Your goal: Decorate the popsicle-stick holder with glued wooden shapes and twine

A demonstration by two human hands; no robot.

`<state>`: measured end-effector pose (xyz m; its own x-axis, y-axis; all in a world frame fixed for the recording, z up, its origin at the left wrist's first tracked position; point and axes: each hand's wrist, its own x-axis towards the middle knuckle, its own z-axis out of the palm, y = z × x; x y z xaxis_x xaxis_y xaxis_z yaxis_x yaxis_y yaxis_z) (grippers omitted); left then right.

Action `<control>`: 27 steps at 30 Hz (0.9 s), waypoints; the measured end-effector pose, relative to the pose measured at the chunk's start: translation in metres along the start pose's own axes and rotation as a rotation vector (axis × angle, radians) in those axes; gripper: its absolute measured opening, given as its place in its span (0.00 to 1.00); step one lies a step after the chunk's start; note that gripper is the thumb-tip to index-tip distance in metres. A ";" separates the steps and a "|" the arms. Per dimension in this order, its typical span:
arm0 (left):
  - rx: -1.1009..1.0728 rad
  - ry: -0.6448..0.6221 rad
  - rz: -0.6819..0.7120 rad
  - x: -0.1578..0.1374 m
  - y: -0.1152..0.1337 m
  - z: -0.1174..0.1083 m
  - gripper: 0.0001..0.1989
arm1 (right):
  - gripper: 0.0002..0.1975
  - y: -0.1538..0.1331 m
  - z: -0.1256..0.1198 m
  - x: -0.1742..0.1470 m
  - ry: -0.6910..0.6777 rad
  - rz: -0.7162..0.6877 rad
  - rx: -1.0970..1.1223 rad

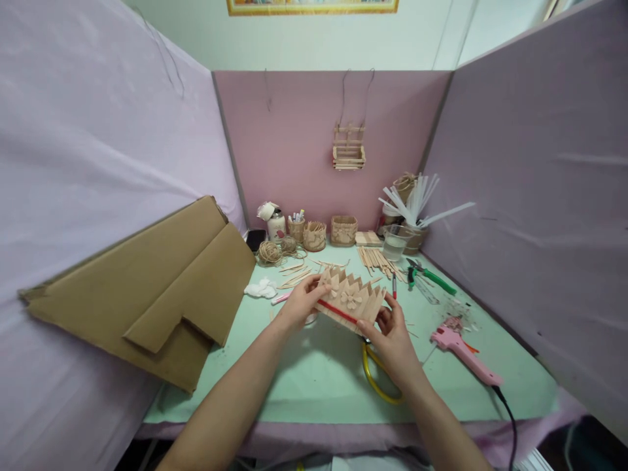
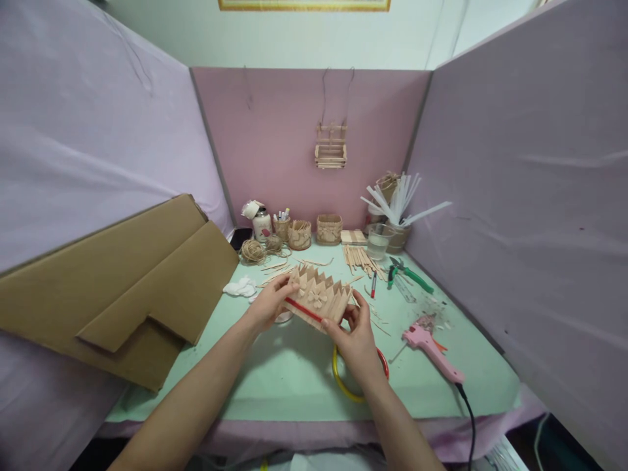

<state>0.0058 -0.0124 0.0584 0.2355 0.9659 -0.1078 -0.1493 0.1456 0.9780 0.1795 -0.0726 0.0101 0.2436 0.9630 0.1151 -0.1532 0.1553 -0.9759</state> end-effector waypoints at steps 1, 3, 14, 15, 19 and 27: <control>-0.003 -0.007 0.003 0.000 0.000 0.000 0.24 | 0.45 0.000 0.000 0.000 0.001 -0.001 -0.002; -0.008 -0.012 0.007 0.001 -0.001 -0.001 0.24 | 0.45 0.000 -0.001 0.000 0.000 -0.004 -0.007; -0.015 -0.005 -0.012 -0.001 0.003 -0.001 0.23 | 0.44 0.001 -0.003 0.003 -0.003 0.038 0.020; -0.041 -0.021 -0.014 -0.001 0.003 -0.002 0.23 | 0.43 0.001 -0.005 0.005 -0.004 0.060 0.050; -0.161 -0.090 -0.037 -0.001 0.004 -0.007 0.25 | 0.37 -0.009 -0.013 0.015 -0.049 0.213 0.229; -0.173 -0.143 -0.002 0.002 -0.003 -0.005 0.29 | 0.30 -0.025 -0.024 0.022 -0.120 0.277 0.279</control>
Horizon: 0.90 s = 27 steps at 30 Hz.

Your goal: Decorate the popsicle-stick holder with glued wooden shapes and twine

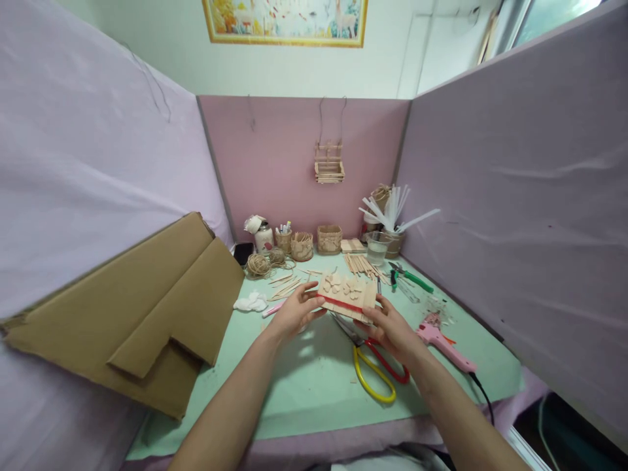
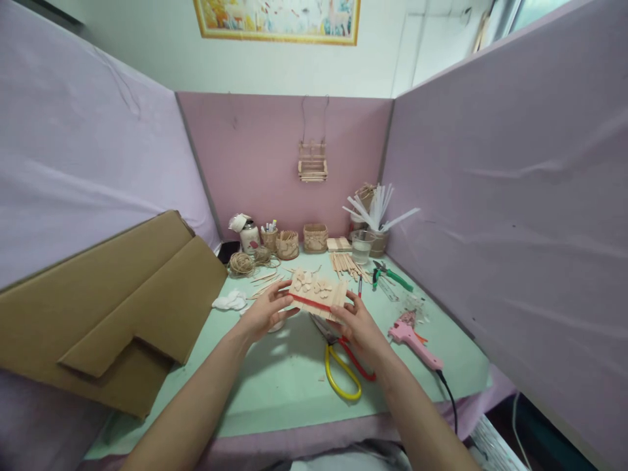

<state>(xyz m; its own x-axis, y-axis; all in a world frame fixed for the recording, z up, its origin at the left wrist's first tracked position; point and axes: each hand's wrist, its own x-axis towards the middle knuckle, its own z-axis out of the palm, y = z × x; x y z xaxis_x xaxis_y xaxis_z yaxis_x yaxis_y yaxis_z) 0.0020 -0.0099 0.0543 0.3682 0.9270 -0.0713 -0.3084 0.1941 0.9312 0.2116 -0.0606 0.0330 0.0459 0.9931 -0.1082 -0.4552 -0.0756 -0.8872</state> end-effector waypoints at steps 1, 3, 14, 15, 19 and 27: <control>0.003 -0.006 0.003 0.001 -0.002 0.000 0.29 | 0.30 0.000 0.000 0.000 -0.004 0.003 -0.008; -0.001 -0.014 0.009 0.002 -0.005 -0.001 0.31 | 0.31 -0.001 -0.001 0.001 -0.014 0.007 -0.020; -0.042 0.026 0.112 0.008 -0.005 -0.005 0.31 | 0.42 -0.011 -0.007 0.016 -0.164 -0.095 -0.238; -0.042 0.024 0.121 0.008 -0.006 -0.005 0.32 | 0.42 -0.012 -0.006 0.018 -0.188 -0.101 -0.254; -0.018 0.021 0.159 0.009 -0.007 -0.004 0.35 | 0.43 -0.018 -0.002 0.025 -0.232 -0.111 -0.347; 0.055 -0.002 0.246 0.018 -0.012 -0.013 0.38 | 0.43 -0.018 0.001 0.040 -0.168 -0.172 -0.412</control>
<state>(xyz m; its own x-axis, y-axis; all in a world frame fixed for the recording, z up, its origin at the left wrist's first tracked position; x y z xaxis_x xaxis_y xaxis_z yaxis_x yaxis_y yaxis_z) 0.0003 0.0087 0.0374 0.2894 0.9436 0.1608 -0.3411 -0.0554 0.9384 0.2213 -0.0199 0.0453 -0.0704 0.9925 0.1002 -0.0611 0.0959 -0.9935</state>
